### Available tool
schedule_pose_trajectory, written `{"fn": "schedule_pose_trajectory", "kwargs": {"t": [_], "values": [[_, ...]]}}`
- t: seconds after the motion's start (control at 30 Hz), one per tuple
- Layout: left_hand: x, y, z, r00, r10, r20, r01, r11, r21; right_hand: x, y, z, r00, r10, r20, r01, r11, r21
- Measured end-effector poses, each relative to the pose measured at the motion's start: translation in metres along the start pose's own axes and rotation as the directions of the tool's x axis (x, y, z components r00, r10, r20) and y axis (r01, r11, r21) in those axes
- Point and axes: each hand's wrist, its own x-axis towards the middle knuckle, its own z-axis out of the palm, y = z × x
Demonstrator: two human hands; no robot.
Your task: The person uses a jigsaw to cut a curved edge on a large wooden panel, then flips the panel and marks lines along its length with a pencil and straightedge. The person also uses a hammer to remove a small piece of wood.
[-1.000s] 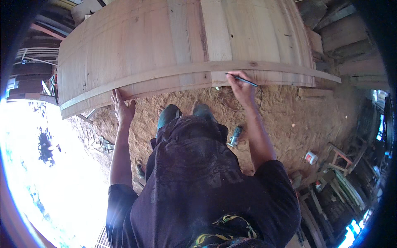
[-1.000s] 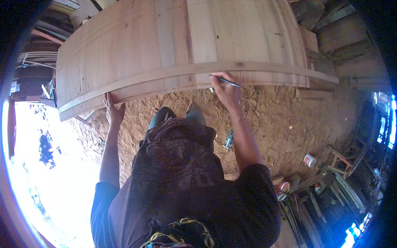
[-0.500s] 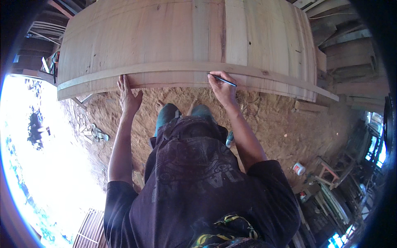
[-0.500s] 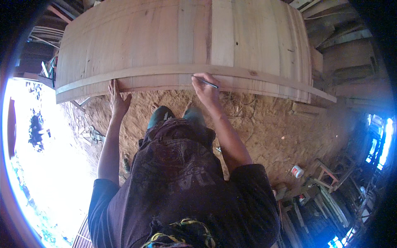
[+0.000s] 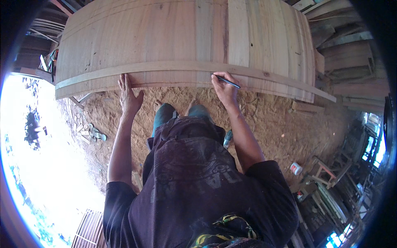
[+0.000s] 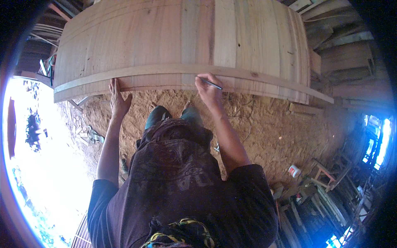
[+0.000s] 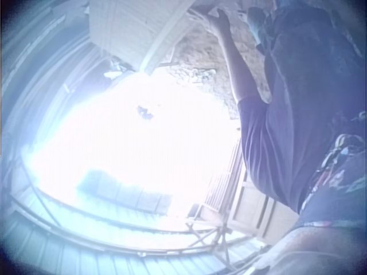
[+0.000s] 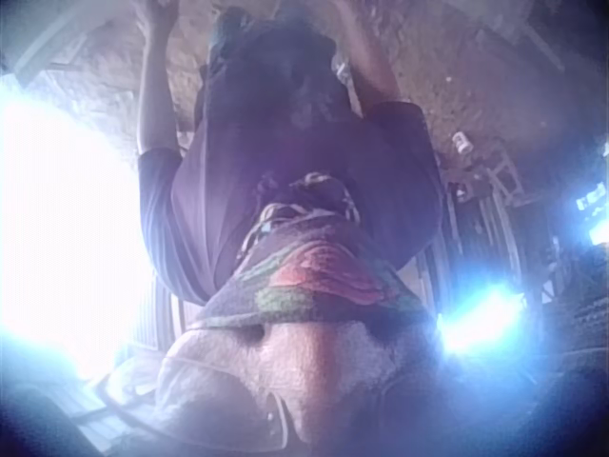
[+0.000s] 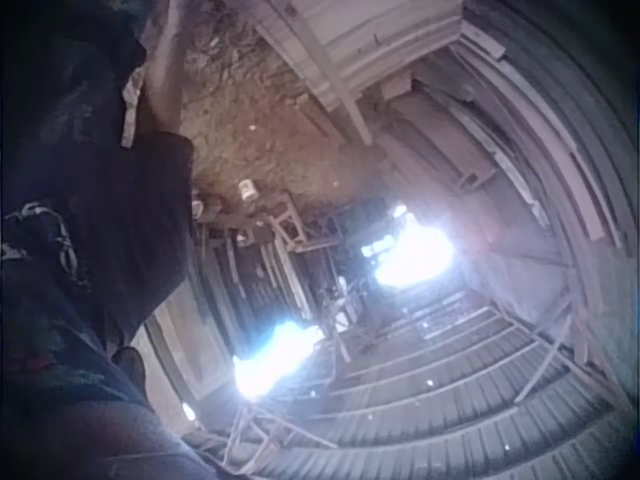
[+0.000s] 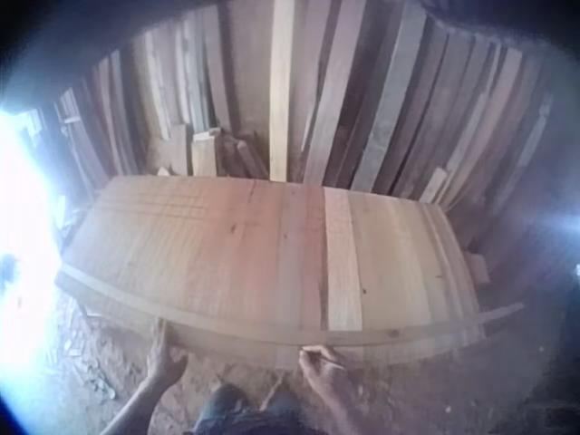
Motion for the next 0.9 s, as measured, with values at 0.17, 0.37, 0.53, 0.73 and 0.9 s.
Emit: {"fn": "schedule_pose_trajectory", "kwargs": {"t": [0.17, 0.37, 0.53, 0.73, 0.9], "values": [[0.000, 0.002, 0.001, 1.000, 0.018, -0.009, -0.018, 0.999, 0.028, 0.003, 0.001, 0.000, 0.998, -0.069, -0.014, 0.068, 0.996, -0.055], [0.000, 0.003, 0.002, 1.000, 0.007, -0.002, -0.007, 1.000, -0.001, 0.002, 0.007, -0.003, 0.998, -0.069, -0.010, 0.068, 0.995, -0.070], [-0.003, -0.001, -0.006, 0.999, 0.000, 0.039, 0.001, 1.000, -0.030, 0.000, 0.003, -0.003, 1.000, 0.025, -0.003, -0.026, 0.999, -0.038], [0.005, -0.046, -0.043, 1.000, 0.017, -0.006, -0.017, 0.997, -0.077, -0.006, 0.009, 0.007, 0.996, 0.073, -0.044, -0.070, 0.996, 0.062], [0.012, -0.129, -0.073, 0.995, 0.088, -0.038, -0.088, 0.996, -0.001, -0.018, -0.023, 0.078, 0.994, 0.093, 0.054, -0.095, 0.995, 0.035]]}}
